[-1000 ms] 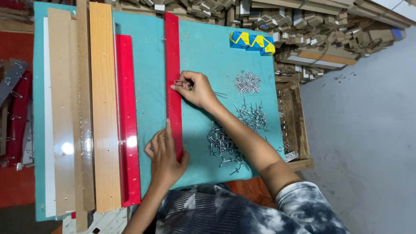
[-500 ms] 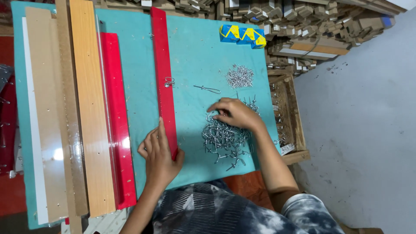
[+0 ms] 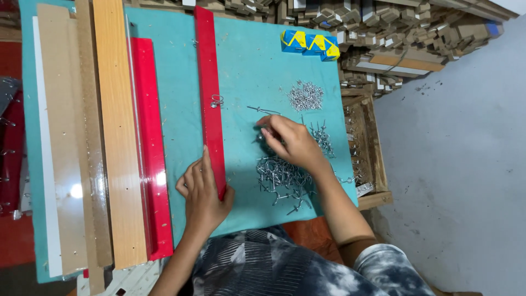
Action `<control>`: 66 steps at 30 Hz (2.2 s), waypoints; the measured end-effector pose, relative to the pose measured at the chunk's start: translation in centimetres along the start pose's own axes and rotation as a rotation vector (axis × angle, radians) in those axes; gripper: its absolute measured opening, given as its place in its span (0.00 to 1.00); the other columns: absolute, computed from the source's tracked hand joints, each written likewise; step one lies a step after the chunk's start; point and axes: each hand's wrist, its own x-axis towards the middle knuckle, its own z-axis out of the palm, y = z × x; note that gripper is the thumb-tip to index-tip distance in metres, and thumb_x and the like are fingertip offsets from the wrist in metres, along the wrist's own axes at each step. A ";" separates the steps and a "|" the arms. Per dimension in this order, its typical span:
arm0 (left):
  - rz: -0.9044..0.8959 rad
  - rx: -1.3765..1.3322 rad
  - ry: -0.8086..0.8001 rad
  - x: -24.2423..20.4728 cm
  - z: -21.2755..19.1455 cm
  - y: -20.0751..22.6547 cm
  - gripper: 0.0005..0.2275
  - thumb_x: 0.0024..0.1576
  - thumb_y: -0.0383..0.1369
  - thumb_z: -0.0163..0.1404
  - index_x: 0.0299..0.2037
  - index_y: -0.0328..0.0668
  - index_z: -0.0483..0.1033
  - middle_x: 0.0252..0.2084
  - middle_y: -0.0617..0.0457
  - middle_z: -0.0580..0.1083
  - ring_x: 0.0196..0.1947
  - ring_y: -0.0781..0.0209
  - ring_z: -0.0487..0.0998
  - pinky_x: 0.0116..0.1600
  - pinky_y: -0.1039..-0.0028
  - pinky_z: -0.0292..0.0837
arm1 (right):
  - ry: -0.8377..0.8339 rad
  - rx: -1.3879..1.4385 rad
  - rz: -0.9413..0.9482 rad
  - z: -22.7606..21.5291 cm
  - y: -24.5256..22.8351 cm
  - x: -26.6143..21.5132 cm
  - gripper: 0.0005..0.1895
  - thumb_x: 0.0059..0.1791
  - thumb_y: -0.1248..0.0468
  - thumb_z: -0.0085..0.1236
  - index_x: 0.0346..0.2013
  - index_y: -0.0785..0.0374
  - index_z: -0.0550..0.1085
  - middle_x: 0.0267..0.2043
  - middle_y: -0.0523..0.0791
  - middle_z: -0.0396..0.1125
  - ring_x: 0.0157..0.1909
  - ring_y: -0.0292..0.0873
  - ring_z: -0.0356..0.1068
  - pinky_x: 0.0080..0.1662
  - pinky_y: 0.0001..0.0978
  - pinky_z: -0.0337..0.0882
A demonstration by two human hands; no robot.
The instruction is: Attaching metal hooks to wooden strips and organizing the finished pieces.
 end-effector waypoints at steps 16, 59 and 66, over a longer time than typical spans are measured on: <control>0.008 0.011 0.061 0.0 0.3 -0.3 0.46 0.43 0.29 0.54 0.77 0.35 0.46 0.58 0.45 0.65 0.64 0.45 0.61 0.59 0.51 0.45 | -0.001 0.552 0.217 6.5 -2.2 0.0 0.07 0.48 0.78 0.62 0.39 0.68 0.81 0.36 0.52 0.75 0.32 0.43 0.79 0.39 0.31 0.83; -0.004 -0.008 0.043 0.1 -0.1 -0.1 0.44 0.47 0.30 0.51 0.78 0.37 0.44 0.56 0.47 0.65 0.65 0.46 0.61 0.59 0.50 0.47 | -0.017 0.566 0.251 6.3 -2.5 0.1 0.04 0.49 0.75 0.61 0.38 0.70 0.79 0.27 0.51 0.71 0.28 0.44 0.79 0.32 0.30 0.79; -0.016 -0.030 0.027 0.2 -0.2 -0.1 0.45 0.47 0.30 0.51 0.78 0.37 0.43 0.56 0.46 0.65 0.64 0.45 0.61 0.60 0.49 0.46 | -0.004 0.516 0.219 6.6 -2.4 0.2 0.03 0.49 0.74 0.62 0.37 0.69 0.79 0.25 0.50 0.70 0.27 0.44 0.78 0.30 0.31 0.78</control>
